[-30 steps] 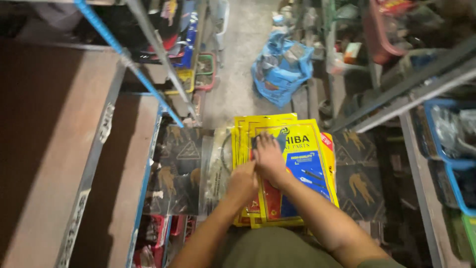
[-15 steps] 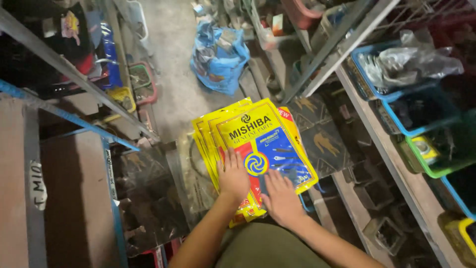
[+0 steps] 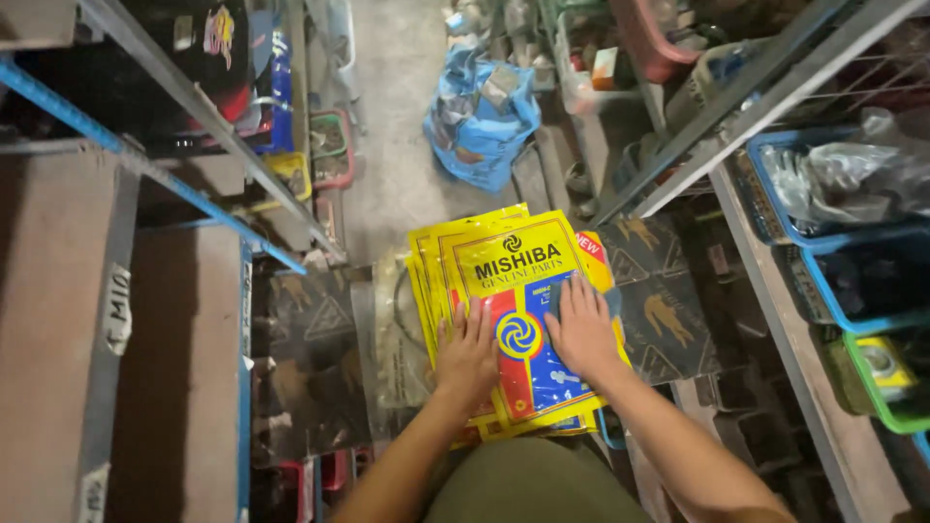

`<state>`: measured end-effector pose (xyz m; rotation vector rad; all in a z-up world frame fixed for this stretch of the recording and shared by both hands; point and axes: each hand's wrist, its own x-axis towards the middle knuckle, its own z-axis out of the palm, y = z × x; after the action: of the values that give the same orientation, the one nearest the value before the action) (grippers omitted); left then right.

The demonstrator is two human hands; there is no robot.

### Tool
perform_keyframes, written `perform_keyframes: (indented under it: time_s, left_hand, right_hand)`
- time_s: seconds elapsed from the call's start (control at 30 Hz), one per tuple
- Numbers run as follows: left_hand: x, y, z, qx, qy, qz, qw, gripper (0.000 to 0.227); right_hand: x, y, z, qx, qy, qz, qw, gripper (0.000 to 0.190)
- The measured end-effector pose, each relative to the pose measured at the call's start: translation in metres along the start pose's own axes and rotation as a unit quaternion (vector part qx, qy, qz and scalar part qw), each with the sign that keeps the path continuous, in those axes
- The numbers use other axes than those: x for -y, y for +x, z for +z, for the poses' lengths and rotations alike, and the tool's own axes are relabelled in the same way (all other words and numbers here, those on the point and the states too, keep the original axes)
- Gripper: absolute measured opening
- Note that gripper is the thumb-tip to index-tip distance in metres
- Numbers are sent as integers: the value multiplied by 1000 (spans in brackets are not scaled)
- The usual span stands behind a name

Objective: The person wipes the surface of a stack of yellow and blue packaged items using a dark cloth. The person repeatedly rubs the top package while holding the stack steady with the other hand.

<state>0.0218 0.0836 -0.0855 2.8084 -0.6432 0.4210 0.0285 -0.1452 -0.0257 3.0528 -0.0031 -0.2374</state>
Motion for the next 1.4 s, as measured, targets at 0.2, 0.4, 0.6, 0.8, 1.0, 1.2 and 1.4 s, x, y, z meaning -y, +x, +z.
perform_keyframes:
  time_s: [0.2, 0.4, 0.6, 0.8, 1.0, 1.2, 1.4]
  left_hand:
    - [-11, 0, -12, 82, -16, -79, 993, 63]
    - [-25, 6, -49, 149, -47, -155, 976, 60]
    - [-36, 8, -36, 90, 9, -190, 978, 58]
    - [-67, 23, -41, 160, 11, -298, 941, 56]
    - [-79, 33, -62, 200, 13, -315, 928, 57]
    - [-73, 39, -61, 223, -13, -316, 922, 58]
    - [-50, 37, -43, 242, 31, -236, 941, 61]
  right_hand:
    - [4, 73, 3, -14, 26, -50, 998, 75]
    - [35, 110, 10, -124, 84, -218, 965, 72]
    - [67, 98, 17, -316, 74, -411, 852, 54]
    - [48, 129, 26, -248, 126, -445, 851, 57]
    - [14, 153, 13, -341, 93, -350, 867, 54]
    - [-17, 157, 31, -341, 66, -242, 906, 55]
    - [-38, 129, 39, -355, 30, -147, 923, 55]
